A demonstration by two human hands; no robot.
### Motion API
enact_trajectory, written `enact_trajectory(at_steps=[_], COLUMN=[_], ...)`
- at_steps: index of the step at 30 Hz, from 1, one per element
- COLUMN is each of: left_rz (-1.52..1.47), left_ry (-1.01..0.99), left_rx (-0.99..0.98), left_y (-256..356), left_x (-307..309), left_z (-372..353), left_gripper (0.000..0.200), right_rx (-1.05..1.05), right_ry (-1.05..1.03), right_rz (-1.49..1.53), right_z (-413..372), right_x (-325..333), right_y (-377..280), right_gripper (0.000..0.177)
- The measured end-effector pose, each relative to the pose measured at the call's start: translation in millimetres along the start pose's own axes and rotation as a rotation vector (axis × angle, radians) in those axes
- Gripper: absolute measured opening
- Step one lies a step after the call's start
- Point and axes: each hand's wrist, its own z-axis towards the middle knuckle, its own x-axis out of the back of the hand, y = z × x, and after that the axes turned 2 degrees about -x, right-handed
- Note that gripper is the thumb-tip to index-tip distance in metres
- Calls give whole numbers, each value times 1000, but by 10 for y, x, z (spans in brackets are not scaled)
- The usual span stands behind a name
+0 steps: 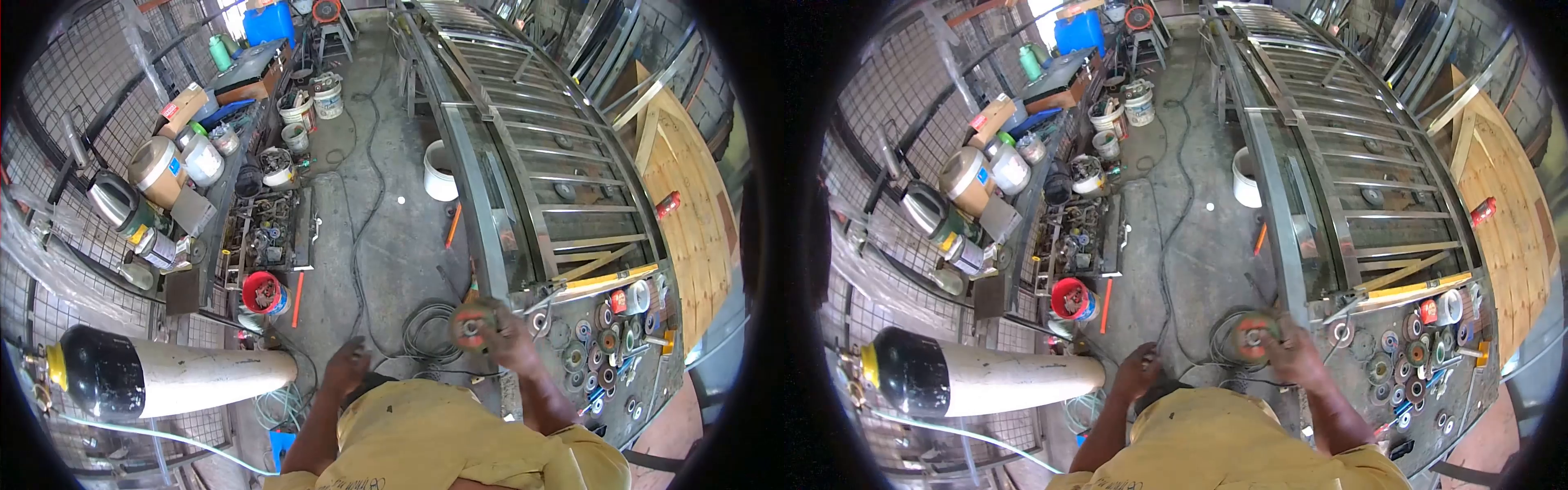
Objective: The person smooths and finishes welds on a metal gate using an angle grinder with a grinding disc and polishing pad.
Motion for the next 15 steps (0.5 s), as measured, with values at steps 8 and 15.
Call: enact_trajectory(at_steps=[8,15], left_rz=[207,285], left_ry=[-194,-183], left_rx=[-731,-633], left_y=[820,360], left_x=[874,1627], left_z=[168,545], left_gripper=[85,88], right_rx=[-26,-83], right_ry=[-196,-291], right_rz=[-493,-427], right_z=[501,1039], right_x=[-1546,-2367], right_y=[-358,-890], right_gripper=[45,53])
